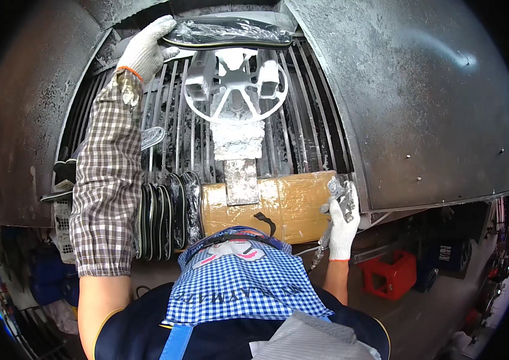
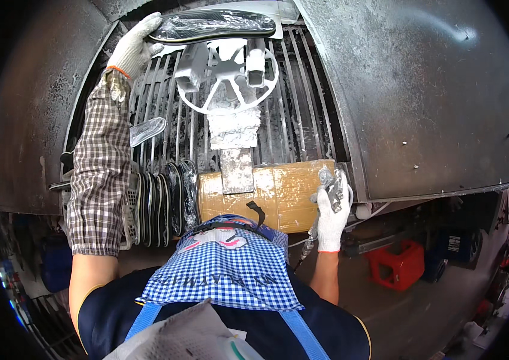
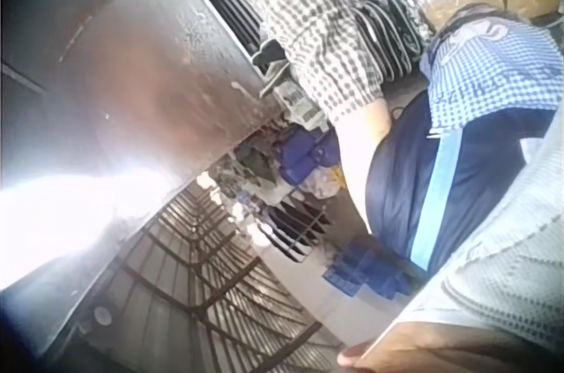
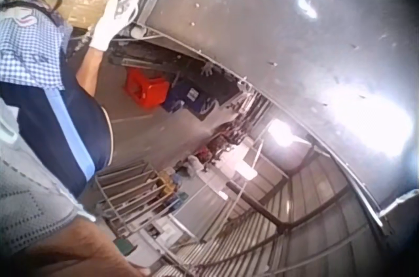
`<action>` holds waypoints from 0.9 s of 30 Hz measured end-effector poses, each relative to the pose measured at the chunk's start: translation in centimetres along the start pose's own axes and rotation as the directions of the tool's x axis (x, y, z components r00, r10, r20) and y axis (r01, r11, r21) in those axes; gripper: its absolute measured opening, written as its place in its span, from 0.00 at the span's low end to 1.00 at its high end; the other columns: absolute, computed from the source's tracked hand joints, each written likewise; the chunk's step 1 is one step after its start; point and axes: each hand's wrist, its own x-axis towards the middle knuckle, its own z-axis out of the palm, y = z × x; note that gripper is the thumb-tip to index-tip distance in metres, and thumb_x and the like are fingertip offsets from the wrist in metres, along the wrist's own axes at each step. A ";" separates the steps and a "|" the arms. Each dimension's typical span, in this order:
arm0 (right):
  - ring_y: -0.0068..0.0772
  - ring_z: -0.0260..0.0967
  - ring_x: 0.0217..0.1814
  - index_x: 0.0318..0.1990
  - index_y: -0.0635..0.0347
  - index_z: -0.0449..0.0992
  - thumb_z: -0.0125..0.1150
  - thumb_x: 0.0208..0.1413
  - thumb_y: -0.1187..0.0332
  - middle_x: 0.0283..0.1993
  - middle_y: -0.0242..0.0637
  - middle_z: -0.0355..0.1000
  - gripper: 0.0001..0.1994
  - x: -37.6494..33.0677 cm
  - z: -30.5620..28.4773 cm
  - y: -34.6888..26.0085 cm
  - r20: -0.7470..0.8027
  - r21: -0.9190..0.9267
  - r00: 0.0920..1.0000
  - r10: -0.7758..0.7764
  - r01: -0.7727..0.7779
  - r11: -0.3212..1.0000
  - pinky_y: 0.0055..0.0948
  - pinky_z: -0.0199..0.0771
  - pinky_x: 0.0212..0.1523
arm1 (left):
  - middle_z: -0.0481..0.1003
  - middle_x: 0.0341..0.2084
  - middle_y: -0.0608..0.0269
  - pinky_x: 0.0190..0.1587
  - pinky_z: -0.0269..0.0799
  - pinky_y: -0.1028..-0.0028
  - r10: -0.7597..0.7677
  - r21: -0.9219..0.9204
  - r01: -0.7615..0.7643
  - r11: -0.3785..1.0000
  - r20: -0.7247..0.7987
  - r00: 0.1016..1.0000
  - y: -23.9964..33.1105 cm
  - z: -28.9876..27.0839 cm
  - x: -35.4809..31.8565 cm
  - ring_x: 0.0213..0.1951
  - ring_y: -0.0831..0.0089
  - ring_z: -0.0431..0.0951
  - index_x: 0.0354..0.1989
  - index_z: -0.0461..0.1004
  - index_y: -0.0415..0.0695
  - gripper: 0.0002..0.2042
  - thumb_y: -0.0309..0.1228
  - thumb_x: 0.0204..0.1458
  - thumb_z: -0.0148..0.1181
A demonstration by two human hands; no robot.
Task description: The person spray paints a white plastic fan blade and several flip-flops with white paint. They hold the items with one hand and use a spray gun with the other, rotating the objects to apply paint to different sides.
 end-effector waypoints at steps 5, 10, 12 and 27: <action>0.28 0.71 0.57 0.73 0.67 0.62 0.66 0.62 0.73 0.64 0.39 0.67 0.32 0.0 0.0 0.4 0.026 0.007 1.000 -0.009 0.008 1.000 0.28 0.75 0.56 | 0.79 0.50 0.60 0.41 0.83 0.70 -0.015 -0.011 0.015 1.000 0.053 0.998 -0.8 0.7 -0.5 0.49 0.74 0.82 0.60 0.74 0.40 0.17 0.30 0.65 0.61; 0.29 0.69 0.60 0.73 0.66 0.62 0.67 0.62 0.72 0.67 0.40 0.66 0.33 0.2 0.2 1.0 0.060 0.021 0.998 -0.007 0.006 1.000 0.28 0.72 0.60 | 0.79 0.49 0.63 0.39 0.84 0.73 -0.039 0.075 0.035 0.997 0.058 0.998 -1.6 -0.1 0.6 0.46 0.76 0.82 0.61 0.74 0.41 0.19 0.34 0.65 0.63; 0.30 0.68 0.62 0.73 0.66 0.62 0.67 0.62 0.73 0.66 0.39 0.66 0.33 0.2 0.2 1.2 0.042 0.014 0.999 -0.029 0.028 0.999 0.29 0.71 0.62 | 0.80 0.48 0.63 0.42 0.83 0.70 -0.090 0.110 0.081 0.991 0.077 0.993 -2.5 -0.9 1.5 0.45 0.75 0.82 0.57 0.76 0.42 0.17 0.36 0.64 0.63; 0.27 0.73 0.50 0.73 0.68 0.62 0.64 0.63 0.72 0.60 0.38 0.67 0.32 -0.2 1.4 0.9 0.084 -0.030 0.995 -0.045 0.048 0.998 0.28 0.78 0.50 | 0.82 0.44 0.53 0.38 0.84 0.74 0.032 0.229 -0.058 0.972 0.116 0.993 -2.3 -1.2 -0.7 0.42 0.71 0.84 0.54 0.78 0.37 0.15 0.34 0.66 0.56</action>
